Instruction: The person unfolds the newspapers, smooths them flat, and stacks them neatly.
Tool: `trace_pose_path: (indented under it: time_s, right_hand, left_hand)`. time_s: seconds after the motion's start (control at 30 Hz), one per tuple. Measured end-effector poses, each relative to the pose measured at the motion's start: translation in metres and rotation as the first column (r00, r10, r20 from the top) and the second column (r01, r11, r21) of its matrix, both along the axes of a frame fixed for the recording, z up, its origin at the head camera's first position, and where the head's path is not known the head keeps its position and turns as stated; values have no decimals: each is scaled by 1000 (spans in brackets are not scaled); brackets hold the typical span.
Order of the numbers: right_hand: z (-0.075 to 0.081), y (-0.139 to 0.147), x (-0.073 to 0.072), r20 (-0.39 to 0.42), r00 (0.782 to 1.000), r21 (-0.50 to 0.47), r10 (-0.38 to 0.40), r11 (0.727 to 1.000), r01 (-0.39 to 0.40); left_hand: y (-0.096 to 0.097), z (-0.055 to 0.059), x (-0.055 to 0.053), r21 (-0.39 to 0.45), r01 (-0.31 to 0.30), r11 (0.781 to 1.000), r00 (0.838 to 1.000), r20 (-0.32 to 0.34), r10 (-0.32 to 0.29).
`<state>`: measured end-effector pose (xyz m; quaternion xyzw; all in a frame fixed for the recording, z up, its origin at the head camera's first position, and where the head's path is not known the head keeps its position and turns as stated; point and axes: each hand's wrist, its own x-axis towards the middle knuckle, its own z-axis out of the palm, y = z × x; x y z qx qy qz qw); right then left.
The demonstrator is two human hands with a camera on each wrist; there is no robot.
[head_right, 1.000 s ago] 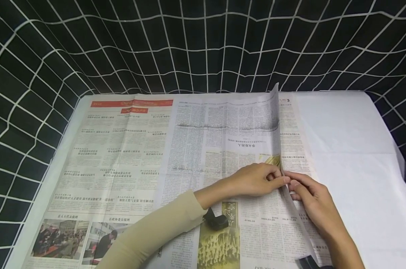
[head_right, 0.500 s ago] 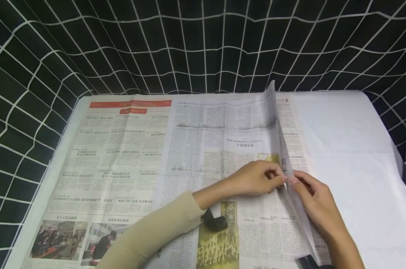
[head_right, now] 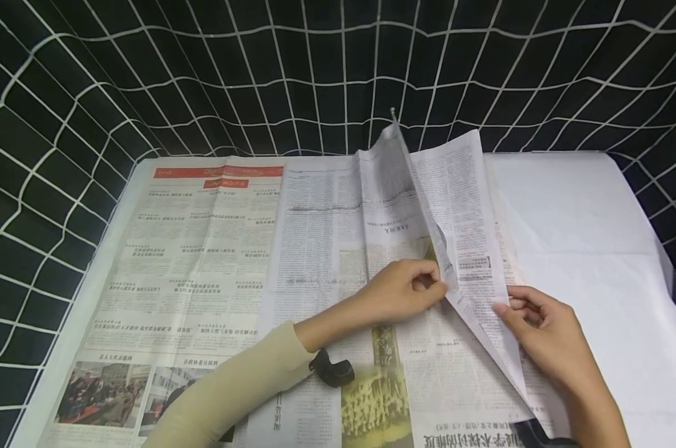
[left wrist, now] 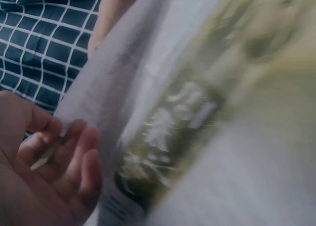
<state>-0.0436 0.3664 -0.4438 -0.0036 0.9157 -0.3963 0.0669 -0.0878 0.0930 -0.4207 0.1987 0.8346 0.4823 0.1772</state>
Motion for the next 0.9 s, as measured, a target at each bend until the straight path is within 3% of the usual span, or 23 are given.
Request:
trace_pose_path:
  time_s: [0.17, 0.33, 0.5, 0.6, 0.73, 0.9]
  right_hand:
    - [-5, 7, -6, 90, 995, -136, 34, 990, -21]
    - [-10, 11, -8, 170, 984, -177, 52, 984, -22]
    - [-10, 13, -7, 190, 979, -163, 76, 986, -45]
    - [-8, 14, -5, 207, 975, -136, 79, 989, -51]
    - [-6, 15, -3, 178, 983, -47, 43, 998, -35]
    - [-4, 13, -4, 148, 989, 0, -4, 1000, 4]
  left_hand:
    - [-24, 4, 1, 87, -117, 989, 992, -34, 120]
    - [-52, 12, 0, 252, -219, 943, 975, 21, 221]
    - [-86, 25, 5, 389, -295, 873, 953, 189, 238]
    - [-113, 35, 15, 477, -326, 816, 938, 274, 214]
    - [-151, 45, 31, 555, -378, 741, 918, 328, 223]
    - [-196, 45, 45, 562, -479, 675, 875, 367, 315]
